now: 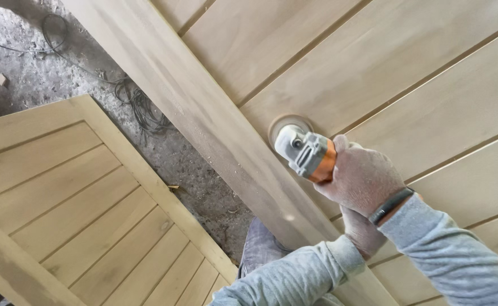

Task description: The person uses an electric orbital sander to smooth the surface of a large wooden door panel. They systematically move the tool across the flat panels and along the raised edges of the door, which is propped up in a workshop.

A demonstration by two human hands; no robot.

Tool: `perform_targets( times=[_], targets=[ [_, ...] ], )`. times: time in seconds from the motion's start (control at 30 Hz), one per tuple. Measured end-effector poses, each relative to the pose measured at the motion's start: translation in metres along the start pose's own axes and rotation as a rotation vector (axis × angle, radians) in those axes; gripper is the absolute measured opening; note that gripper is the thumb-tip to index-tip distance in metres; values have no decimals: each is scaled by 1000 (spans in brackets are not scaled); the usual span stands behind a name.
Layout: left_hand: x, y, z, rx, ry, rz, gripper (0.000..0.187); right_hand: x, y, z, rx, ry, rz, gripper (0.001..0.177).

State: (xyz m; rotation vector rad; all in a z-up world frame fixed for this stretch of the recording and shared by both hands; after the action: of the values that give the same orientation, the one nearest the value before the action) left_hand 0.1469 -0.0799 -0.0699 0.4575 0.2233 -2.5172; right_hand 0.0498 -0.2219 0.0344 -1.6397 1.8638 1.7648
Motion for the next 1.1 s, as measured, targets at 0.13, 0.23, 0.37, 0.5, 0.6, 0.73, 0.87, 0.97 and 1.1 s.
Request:
perform_targets(
  times=[0.13, 0.23, 0.37, 0.5, 0.6, 0.73, 0.87, 0.97, 1.1],
  targets=[
    [-5, -45, -14, 336, 7, -136, 35, -4, -8, 32, -94, -69, -94, 65],
    [9, -80, 9, 551, -231, -143, 53, -5, 20, 62, 8, -109, 88, 64],
    [40, -106, 21, 353, -218, -118, 41, -3, 42, 103, -81, -222, 112, 70],
    [70, -114, 55, 340, -274, -36, 37, 7, 55, 139, -144, -289, 94, 66],
    [89, -103, 73, 164, -214, -1, 30, 6, 76, 157, -13, -238, 278, 60],
    [111, -65, 84, 101, -71, 4, 41, 16, 91, 147, 219, -135, 443, 57],
    [98, -8, 97, -60, -186, 90, 32, 28, 77, 86, 315, -55, 359, 51],
    [73, 23, 78, -193, -146, 120, 42, 32, 52, 36, 262, -102, 157, 51],
    [47, 7, 9, -1010, 186, 88, 62, 24, 37, -21, 56, 37, 90, 55]
  ],
)
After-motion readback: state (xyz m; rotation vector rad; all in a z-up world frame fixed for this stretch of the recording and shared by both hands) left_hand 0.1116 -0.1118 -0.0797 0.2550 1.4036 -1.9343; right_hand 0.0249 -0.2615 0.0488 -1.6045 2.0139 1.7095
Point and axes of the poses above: each hand's wrist, its own x-axis towards the middle knuckle, its own y-axis out of the back of the hand, z = x × y, the point moved 10 cm from there along x, towards the middle knuckle, and after that the axes turned 4 degrees about -y, right-handed, at the moved point
